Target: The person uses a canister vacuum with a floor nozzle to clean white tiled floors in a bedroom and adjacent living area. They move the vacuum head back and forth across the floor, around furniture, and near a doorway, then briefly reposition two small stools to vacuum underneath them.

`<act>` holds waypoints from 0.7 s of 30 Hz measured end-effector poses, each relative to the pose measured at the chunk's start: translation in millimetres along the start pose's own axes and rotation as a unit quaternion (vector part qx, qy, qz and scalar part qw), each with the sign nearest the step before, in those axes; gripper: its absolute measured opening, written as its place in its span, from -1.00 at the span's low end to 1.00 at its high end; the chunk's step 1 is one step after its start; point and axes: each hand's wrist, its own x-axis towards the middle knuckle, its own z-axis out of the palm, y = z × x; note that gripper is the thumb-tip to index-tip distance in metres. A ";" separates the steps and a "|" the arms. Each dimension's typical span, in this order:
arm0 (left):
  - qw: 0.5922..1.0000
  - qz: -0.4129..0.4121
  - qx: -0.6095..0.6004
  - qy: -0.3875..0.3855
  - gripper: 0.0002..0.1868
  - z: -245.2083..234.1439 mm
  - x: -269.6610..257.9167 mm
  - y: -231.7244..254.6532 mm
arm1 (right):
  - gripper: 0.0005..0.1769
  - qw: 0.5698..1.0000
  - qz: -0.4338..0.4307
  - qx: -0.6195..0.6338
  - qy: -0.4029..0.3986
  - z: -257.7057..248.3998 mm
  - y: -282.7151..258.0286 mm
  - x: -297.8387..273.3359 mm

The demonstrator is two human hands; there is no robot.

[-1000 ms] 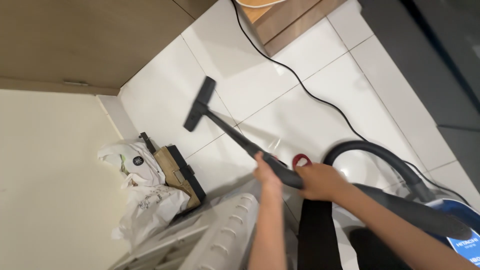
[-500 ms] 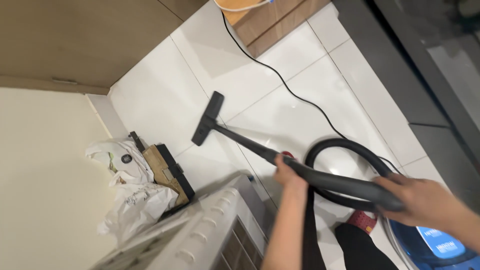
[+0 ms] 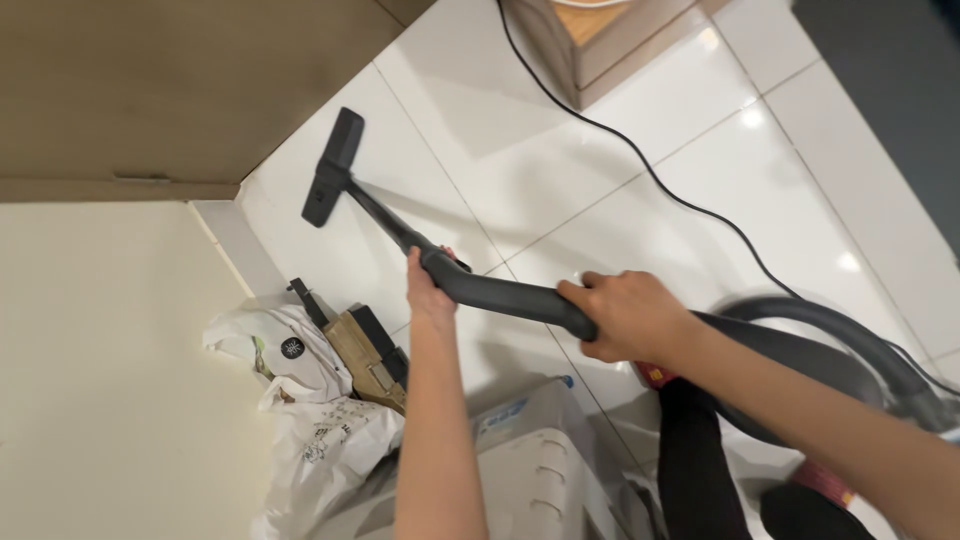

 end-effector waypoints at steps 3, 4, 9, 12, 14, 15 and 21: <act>0.999 0.032 0.001 -0.020 -0.53 7.3 13.7 42.3 | -0.23 1.000 -0.015 0.019 0.003 13.9 -23.7 50.5; 0.999 0.034 0.003 -0.021 -0.53 5.3 7.6 53.7 | -0.23 1.000 -0.015 0.021 0.005 17.4 -34.9 52.7; 0.986 0.058 0.159 0.009 -0.52 -12.2 -28.5 63.5 | -0.19 0.994 -0.007 0.084 -0.068 46.8 -58.1 35.9; 0.988 0.065 0.139 -0.018 -0.58 -56.1 12.5 23.9 | -0.10 0.996 0.014 0.050 -0.068 59.7 -50.0 -8.0; 0.988 0.067 0.141 -0.007 -0.60 -69.2 -31.7 1.6 | -0.13 0.996 0.020 0.051 -0.070 62.5 -43.2 -40.4; 0.987 0.068 0.144 0.002 -0.61 -70.0 -52.1 -13.2 | -0.15 0.996 0.027 0.052 -0.071 62.4 -35.3 -55.4; 0.992 0.057 0.102 0.040 -0.60 -95.6 -119.1 -108.1 | -0.19 0.995 0.072 0.031 -0.055 55.9 13.6 -161.7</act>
